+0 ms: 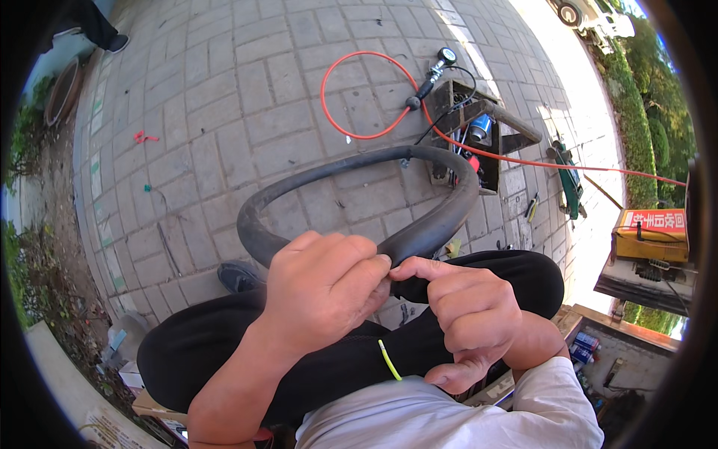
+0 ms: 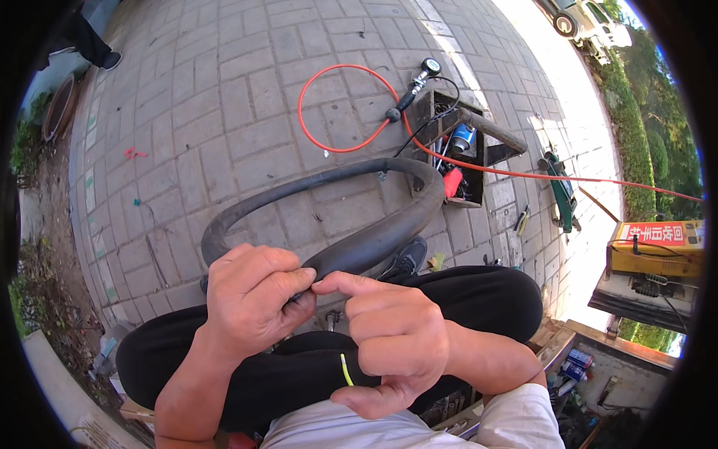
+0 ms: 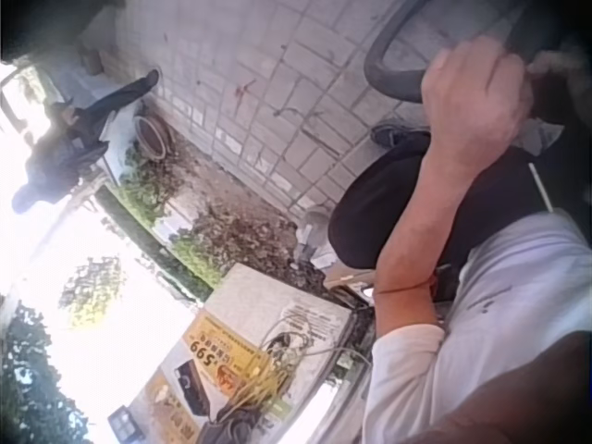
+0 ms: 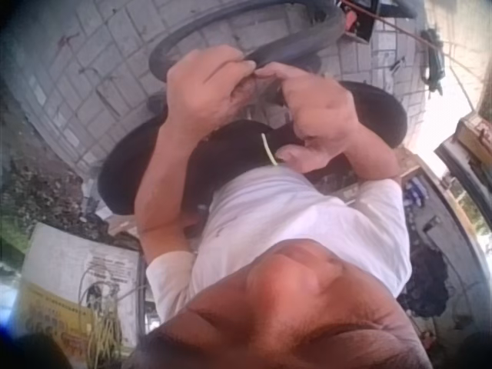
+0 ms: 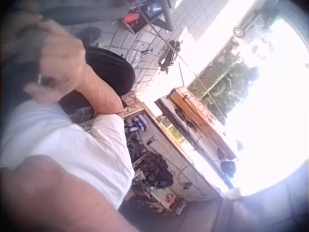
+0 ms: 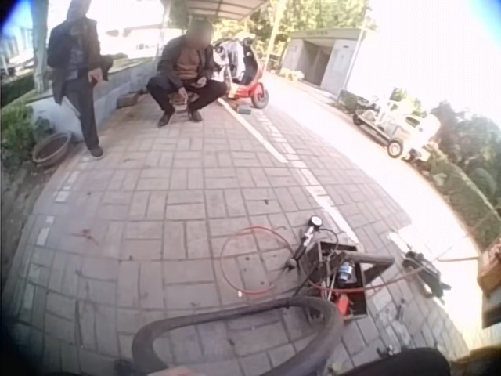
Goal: The person sits on the ground and uses a handheld tool to apply a sealant or patch to a bicycle tire. They rotate the tire and continue applying the substance along its surface.
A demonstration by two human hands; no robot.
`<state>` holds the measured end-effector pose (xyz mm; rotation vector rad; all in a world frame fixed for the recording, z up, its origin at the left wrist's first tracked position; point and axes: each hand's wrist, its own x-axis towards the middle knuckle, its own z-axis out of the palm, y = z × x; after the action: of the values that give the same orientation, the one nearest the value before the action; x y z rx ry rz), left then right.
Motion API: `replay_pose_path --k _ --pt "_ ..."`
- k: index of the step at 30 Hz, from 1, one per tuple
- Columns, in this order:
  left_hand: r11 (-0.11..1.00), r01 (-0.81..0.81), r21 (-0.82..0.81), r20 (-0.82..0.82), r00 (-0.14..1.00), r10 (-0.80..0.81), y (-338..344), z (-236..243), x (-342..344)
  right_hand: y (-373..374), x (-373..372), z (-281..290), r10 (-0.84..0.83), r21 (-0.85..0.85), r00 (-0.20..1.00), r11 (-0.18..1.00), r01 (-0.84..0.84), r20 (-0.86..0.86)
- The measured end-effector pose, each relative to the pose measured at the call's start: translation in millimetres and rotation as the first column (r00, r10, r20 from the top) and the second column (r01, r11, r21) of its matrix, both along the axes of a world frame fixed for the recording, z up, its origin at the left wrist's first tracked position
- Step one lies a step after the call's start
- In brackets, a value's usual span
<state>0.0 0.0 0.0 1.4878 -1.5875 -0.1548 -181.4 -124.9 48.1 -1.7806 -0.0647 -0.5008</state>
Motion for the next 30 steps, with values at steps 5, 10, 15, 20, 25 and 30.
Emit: replay_pose_path --k 5,10,15,20,25,30 --pt "1.0 0.0 -0.018 -0.017 1.0 -0.001 -0.6 -0.9 2.5 -1.5 1.3 -3.7 0.0 0.019 1.0 1.0 0.0 0.023" --pt "1.0 -0.009 -0.025 -0.033 0.999 0.008 -0.7 -0.4 2.2 -3.3 -2.0 -5.4 -0.02 0.006 0.998 1.0 0.02 0.064" --pt "1.0 -0.01 -0.013 -0.033 0.999 0.01 0.6 -0.2 1.2 -1.6 -3.0 -5.7 -0.029 0.027 0.998 0.999 0.027 0.061" --pt "1.0 0.0 -0.004 -0.013 1.0 0.0 1.5 0.6 0.8 0.1 -1.8 -4.8 -0.024 0.027 0.999 0.999 0.023 0.045" --pt "1.0 0.009 0.015 0.01 1.0 -0.009 1.8 -1.4 -0.5 -1.9 2.0 -6.3 -0.005 -0.001 0.999 1.0 0.005 0.042" --pt "0.999 0.033 -0.006 -0.025 0.999 -0.033 0.0 -2.8 -3.0 0.0 -0.1 -6.3 -0.007 0.088 1.0 0.996 0.006 0.009"
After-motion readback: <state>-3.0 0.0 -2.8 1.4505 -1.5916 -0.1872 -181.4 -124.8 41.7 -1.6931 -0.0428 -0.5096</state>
